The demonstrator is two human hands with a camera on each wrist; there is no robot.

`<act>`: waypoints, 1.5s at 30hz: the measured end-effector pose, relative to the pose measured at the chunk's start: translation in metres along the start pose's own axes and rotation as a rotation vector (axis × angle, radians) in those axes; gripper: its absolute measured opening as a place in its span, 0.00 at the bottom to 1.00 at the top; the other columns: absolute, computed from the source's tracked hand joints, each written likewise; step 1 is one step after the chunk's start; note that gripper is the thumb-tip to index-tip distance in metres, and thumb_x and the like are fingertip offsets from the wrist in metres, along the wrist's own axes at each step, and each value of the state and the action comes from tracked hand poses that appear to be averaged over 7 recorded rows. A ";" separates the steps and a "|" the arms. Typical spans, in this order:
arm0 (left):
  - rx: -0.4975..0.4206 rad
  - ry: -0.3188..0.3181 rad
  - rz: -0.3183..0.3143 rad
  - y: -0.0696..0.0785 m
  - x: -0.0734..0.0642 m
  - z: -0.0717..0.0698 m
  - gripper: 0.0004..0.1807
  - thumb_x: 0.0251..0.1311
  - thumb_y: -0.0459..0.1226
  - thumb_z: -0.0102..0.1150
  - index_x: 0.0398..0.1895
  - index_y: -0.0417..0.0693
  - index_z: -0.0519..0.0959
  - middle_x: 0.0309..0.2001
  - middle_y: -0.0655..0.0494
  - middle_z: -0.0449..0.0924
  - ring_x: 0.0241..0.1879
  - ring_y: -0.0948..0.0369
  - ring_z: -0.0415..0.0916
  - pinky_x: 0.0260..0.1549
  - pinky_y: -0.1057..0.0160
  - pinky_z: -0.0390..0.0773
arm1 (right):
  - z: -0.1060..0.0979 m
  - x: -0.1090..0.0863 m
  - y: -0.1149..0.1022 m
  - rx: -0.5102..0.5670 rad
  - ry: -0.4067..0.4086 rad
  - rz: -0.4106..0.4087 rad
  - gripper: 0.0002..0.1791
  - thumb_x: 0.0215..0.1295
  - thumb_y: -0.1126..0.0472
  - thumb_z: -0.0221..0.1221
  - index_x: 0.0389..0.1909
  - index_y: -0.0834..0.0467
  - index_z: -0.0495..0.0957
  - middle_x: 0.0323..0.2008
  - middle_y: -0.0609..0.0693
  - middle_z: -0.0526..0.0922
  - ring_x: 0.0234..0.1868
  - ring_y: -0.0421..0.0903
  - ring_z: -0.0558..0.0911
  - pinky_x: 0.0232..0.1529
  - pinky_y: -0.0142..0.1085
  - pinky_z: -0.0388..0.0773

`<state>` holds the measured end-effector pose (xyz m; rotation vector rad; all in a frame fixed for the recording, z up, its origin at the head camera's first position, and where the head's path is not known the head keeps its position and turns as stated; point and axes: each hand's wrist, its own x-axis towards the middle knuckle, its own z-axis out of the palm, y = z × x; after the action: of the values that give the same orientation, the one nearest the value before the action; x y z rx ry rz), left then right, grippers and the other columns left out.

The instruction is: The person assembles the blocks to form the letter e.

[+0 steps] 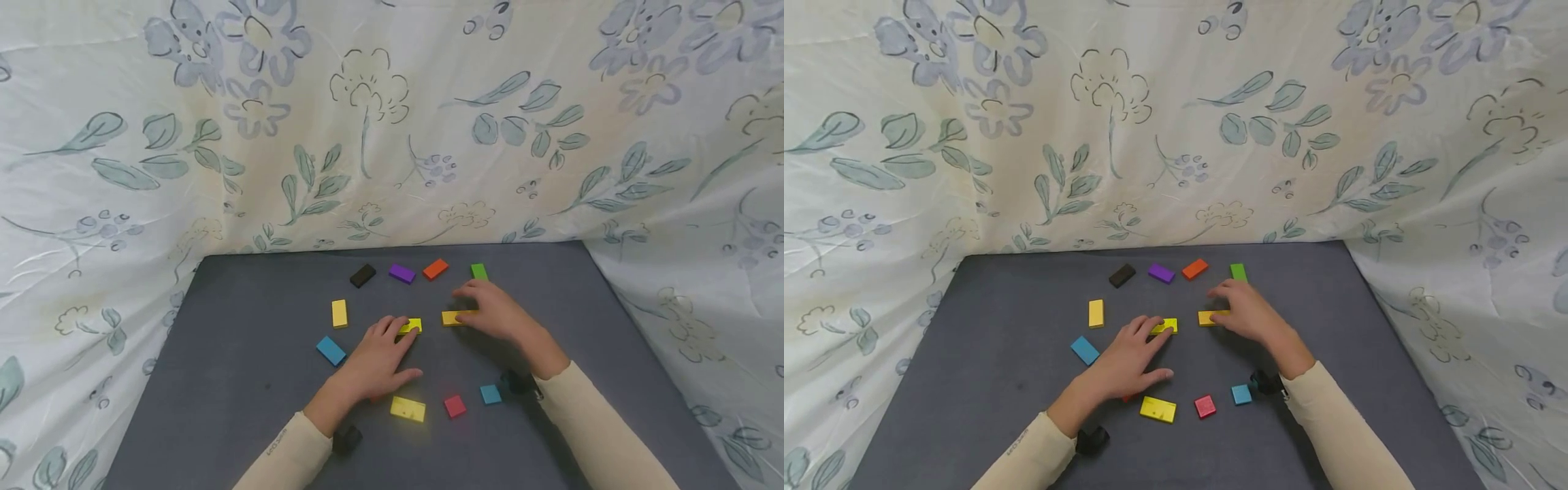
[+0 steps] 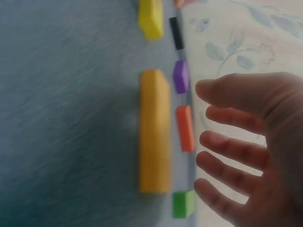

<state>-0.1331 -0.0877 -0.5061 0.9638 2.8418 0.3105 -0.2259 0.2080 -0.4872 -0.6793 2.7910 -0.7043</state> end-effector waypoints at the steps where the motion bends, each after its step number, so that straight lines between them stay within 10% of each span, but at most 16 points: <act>1: 0.002 -0.011 -0.006 0.001 0.000 0.002 0.43 0.76 0.63 0.58 0.85 0.51 0.66 0.83 0.45 0.58 0.80 0.44 0.55 0.76 0.41 0.61 | 0.002 -0.002 0.001 -0.004 -0.008 0.004 0.26 0.66 0.58 0.75 0.64 0.58 0.86 0.62 0.57 0.82 0.63 0.59 0.79 0.66 0.60 0.76; 25: 0.099 -0.058 -0.033 0.005 -0.004 0.009 0.47 0.74 0.67 0.56 0.86 0.51 0.63 0.83 0.46 0.57 0.80 0.46 0.54 0.76 0.42 0.60 | 0.028 -0.013 0.008 -0.109 0.031 -0.008 0.20 0.66 0.60 0.76 0.59 0.56 0.89 0.55 0.52 0.87 0.58 0.56 0.81 0.63 0.58 0.78; 45: 0.073 -0.077 -0.038 0.006 -0.012 0.013 0.48 0.73 0.67 0.58 0.85 0.50 0.64 0.83 0.45 0.57 0.80 0.45 0.54 0.76 0.40 0.59 | 0.035 -0.022 -0.026 -0.103 0.033 -0.004 0.20 0.66 0.57 0.76 0.58 0.54 0.90 0.53 0.49 0.87 0.56 0.53 0.82 0.61 0.56 0.80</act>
<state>-0.1175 -0.0885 -0.5166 0.9122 2.8155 0.1634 -0.1864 0.1836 -0.5035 -0.6974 2.8742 -0.5805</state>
